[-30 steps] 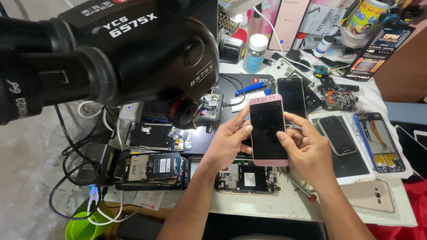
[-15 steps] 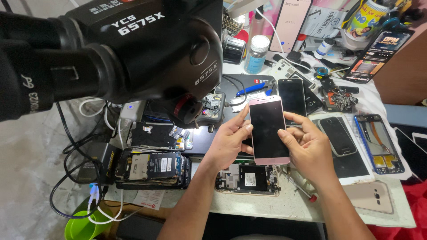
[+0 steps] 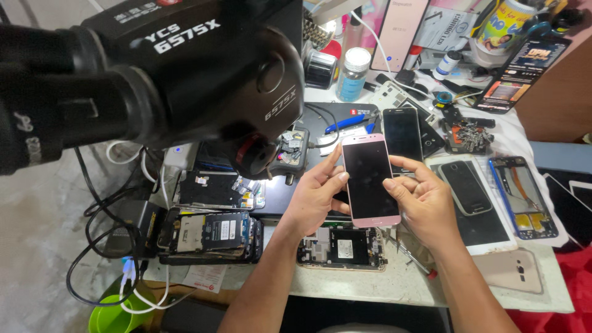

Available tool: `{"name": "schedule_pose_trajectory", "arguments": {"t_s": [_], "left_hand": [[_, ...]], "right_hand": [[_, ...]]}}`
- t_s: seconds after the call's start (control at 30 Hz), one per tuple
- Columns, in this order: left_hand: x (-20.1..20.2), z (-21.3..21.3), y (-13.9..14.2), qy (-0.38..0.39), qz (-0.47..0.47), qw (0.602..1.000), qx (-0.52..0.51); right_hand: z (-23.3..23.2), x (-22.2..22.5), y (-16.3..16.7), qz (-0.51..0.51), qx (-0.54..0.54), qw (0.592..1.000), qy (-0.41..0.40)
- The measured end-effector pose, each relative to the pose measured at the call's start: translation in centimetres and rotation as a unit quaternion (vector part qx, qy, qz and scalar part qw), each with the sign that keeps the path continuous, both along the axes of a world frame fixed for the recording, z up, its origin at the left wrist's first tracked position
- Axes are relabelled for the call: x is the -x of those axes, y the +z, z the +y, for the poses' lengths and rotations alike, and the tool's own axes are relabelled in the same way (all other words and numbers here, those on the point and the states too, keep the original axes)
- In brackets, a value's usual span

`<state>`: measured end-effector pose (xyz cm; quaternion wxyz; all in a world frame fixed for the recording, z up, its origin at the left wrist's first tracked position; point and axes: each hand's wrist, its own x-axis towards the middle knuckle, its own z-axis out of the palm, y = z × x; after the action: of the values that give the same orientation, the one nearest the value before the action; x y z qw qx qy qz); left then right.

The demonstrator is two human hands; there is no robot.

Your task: The person handles several smartphones on a cluttered workbench, using a screwdriver to pry open back covers and inspecting internal components. They pick up and examine multiple devices, including a gold and a pink phone, and use a microscope to view small parts.

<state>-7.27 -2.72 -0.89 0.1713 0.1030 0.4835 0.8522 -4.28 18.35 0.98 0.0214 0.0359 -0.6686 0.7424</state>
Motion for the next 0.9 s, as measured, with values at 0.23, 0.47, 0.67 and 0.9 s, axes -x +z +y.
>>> {"name": "schedule_pose_trajectory", "arguments": {"t_s": [0.23, 0.47, 0.67, 0.9], "left_hand": [[-0.2, 0.4, 0.6, 0.01, 0.012, 1.0, 0.017], [-0.5, 0.5, 1.9, -0.011, -0.001, 0.998, 0.055], [-0.6, 0.8, 2.2, -0.004, 0.006, 0.996, 0.085], [-0.7, 1.2, 1.3, 0.001, 0.006, 0.997, 0.076]], "right_hand": [[0.7, 0.2, -0.3, -0.081, 0.037, 0.996, 0.003], [5.1, 2.8, -1.1, -0.094, -0.015, 0.995, -0.031], [10.3, 9.7, -0.6, -0.044, -0.096, 0.988, -0.11], [9.3, 12.4, -1.5, -0.043, -0.256, 0.961, -0.098]]}}
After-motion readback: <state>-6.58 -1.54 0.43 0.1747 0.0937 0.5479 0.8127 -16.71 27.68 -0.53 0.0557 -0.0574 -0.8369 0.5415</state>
